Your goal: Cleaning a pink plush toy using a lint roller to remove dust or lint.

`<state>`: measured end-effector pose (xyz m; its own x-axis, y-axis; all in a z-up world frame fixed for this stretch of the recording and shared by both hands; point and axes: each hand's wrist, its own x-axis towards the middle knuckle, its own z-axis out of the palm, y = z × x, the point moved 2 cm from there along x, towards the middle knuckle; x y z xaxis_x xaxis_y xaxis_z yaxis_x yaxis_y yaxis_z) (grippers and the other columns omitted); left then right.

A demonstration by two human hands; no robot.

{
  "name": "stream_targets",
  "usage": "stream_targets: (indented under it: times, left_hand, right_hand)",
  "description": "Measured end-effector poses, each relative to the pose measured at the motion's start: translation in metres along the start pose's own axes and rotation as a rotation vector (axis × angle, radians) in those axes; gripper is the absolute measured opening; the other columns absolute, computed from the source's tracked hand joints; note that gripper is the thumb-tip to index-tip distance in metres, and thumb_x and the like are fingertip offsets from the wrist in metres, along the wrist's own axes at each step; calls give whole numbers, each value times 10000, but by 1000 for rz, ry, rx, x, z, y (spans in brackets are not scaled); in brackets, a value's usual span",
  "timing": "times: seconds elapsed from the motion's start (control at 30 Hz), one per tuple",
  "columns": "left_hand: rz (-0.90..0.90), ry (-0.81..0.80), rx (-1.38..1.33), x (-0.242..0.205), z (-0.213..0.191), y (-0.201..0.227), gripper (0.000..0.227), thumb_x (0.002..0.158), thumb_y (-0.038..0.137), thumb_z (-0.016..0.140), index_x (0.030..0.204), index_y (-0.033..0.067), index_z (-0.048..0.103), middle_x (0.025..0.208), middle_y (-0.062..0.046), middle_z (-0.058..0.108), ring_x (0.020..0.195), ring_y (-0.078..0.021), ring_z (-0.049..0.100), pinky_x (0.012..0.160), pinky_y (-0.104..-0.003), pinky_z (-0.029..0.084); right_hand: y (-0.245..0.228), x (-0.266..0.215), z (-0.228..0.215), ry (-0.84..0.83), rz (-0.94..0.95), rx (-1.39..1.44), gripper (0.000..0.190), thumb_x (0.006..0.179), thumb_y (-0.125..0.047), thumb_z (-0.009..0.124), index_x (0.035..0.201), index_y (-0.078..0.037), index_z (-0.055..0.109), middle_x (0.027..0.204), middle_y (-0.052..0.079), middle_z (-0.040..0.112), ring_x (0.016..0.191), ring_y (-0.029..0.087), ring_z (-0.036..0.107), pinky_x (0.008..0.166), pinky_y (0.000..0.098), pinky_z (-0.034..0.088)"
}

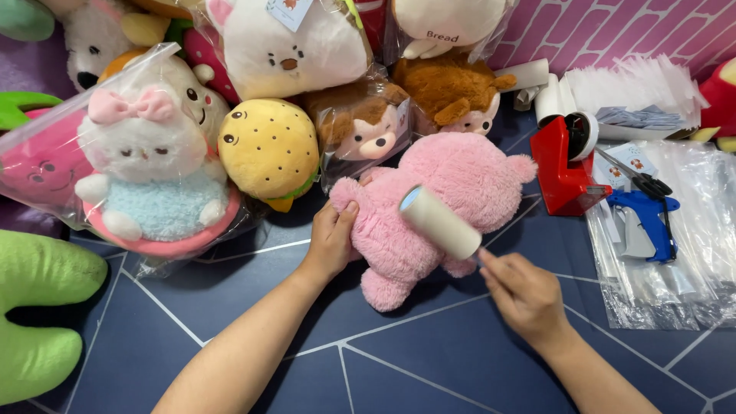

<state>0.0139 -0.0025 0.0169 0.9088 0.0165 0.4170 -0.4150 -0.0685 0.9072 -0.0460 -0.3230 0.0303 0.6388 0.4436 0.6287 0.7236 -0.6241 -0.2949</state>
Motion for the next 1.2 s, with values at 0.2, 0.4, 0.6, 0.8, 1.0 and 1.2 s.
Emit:
stream_targets:
  times: [0.2,0.4,0.6,0.8,1.0,1.2]
  left_hand:
    - [-42,95,104,-7,-5,-49,417,984,429,512,922,52,679,945,-62,646,919,-190,597,851,-357,470]
    - [-123,168,104,-6,-5,-55,283,970,293,546,876,57,671,886,-36,634,868,-165,582,806,-340,458]
    - [-87,172,104,-6,-5,-46,298,977,291,541,806,69,641,839,-25,605,840,-158,558,784,-345,445]
    - [57,198,181,-11,-4,-35,319,995,308,525,827,59,633,851,-64,617,804,-191,577,741,-367,460]
    - [204,59,191,-12,-1,10,558,1048,515,451,1283,59,671,1293,-120,680,1203,-299,664,1020,-374,493]
    - [185,117,192,-12,-2,-3,463,1035,418,476,1162,28,692,1131,-146,694,1059,-301,678,917,-384,510]
  right_hand:
    - [-11,4,1,29,102,101,299,987,-91,652,1277,-26,685,812,70,611,623,181,540,643,306,453]
    - [-43,5,11,-120,-142,63,314,966,-131,664,1280,-143,669,775,32,587,522,215,482,483,316,406]
    - [-47,9,12,-123,-164,29,327,966,-139,677,1292,-170,679,760,17,579,508,208,453,472,323,370]
    - [-44,10,1,-36,-64,-70,307,990,-149,657,1294,-153,699,830,19,622,567,183,508,534,311,399]
    - [-26,21,-23,-12,139,-92,311,998,-103,669,1304,-65,711,799,21,595,628,147,550,623,282,430]
    - [-62,14,-23,-204,-91,-161,367,964,-249,661,1330,-261,664,710,-17,460,469,205,441,438,348,360]
